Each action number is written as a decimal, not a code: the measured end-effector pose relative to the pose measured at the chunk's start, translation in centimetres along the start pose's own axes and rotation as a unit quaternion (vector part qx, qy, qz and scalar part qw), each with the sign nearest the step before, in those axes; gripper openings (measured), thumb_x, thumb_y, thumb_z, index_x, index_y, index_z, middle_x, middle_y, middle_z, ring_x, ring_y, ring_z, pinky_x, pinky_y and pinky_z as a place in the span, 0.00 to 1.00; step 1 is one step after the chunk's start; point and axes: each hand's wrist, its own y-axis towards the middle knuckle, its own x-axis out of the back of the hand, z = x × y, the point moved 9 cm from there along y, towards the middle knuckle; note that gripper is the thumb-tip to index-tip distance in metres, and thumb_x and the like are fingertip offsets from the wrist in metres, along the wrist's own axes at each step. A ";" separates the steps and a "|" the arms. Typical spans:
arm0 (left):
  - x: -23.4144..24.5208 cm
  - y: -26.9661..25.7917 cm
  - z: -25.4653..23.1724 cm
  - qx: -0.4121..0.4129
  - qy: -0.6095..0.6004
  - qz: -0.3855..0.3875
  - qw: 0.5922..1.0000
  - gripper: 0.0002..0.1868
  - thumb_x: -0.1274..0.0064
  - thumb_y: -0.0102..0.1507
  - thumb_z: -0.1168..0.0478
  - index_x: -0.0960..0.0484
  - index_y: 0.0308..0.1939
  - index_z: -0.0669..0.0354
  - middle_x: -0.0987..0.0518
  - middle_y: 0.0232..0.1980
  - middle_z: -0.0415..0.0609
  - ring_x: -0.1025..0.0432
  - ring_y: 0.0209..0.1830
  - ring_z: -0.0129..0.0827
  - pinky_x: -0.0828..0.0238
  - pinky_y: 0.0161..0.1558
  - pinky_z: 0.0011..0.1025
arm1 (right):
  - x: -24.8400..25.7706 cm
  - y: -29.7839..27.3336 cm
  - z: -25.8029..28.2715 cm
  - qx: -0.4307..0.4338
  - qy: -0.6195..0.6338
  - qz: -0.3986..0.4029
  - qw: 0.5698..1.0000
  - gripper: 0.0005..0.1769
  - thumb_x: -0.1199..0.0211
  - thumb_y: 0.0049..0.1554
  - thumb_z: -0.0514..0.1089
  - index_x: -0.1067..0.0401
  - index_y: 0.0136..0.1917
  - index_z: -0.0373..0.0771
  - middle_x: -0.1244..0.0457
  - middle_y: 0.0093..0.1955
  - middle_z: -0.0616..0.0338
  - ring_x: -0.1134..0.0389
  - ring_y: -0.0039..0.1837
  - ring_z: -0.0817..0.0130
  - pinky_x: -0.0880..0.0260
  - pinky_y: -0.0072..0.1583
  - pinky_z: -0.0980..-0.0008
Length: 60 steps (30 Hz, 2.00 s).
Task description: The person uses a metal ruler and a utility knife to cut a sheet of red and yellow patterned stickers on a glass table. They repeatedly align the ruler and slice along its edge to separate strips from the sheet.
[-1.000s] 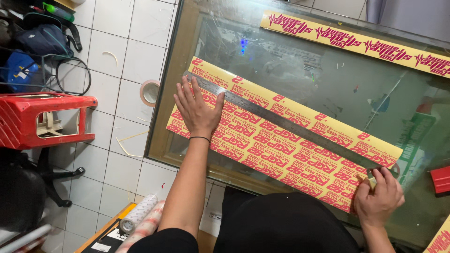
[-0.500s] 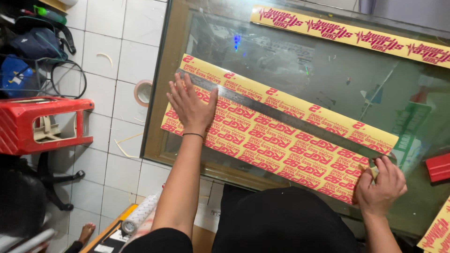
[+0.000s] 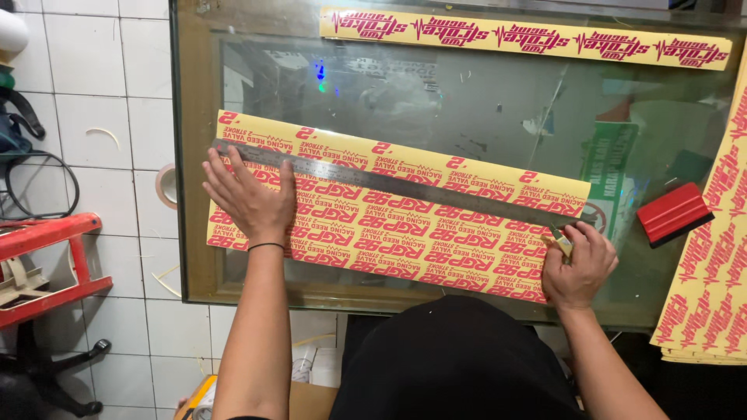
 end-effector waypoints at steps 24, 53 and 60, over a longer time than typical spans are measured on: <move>1.7 -0.3 0.1 0.013 -0.058 -0.104 0.993 0.19 0.48 0.65 0.55 0.32 0.48 0.68 0.36 0.58 0.63 0.41 0.62 0.59 0.41 0.62 0.59 | -1.3 -2.4 -2.5 0.028 0.000 -0.030 0.999 0.06 0.37 0.54 0.38 0.27 0.45 0.35 0.33 0.50 0.50 0.37 0.53 0.49 0.44 0.54 0.55; 1.9 -0.3 0.0 0.014 -0.068 -0.104 0.992 0.22 0.48 0.66 0.51 0.30 0.51 0.69 0.35 0.58 0.63 0.40 0.61 0.57 0.40 0.62 0.58 | -0.9 -1.9 -2.0 0.013 -0.003 -0.022 1.000 0.06 0.37 0.57 0.40 0.26 0.48 0.36 0.34 0.52 0.50 0.36 0.54 0.50 0.43 0.55 0.55; 2.6 -0.2 -0.8 -0.008 -0.070 -0.118 0.990 0.25 0.48 0.68 0.50 0.29 0.54 0.71 0.34 0.59 0.63 0.39 0.62 0.58 0.41 0.64 0.59 | -0.2 -0.9 -0.8 -0.003 0.005 -0.011 1.000 0.14 0.36 0.57 0.39 0.20 0.56 0.36 0.33 0.59 0.52 0.33 0.63 0.50 0.38 0.60 0.52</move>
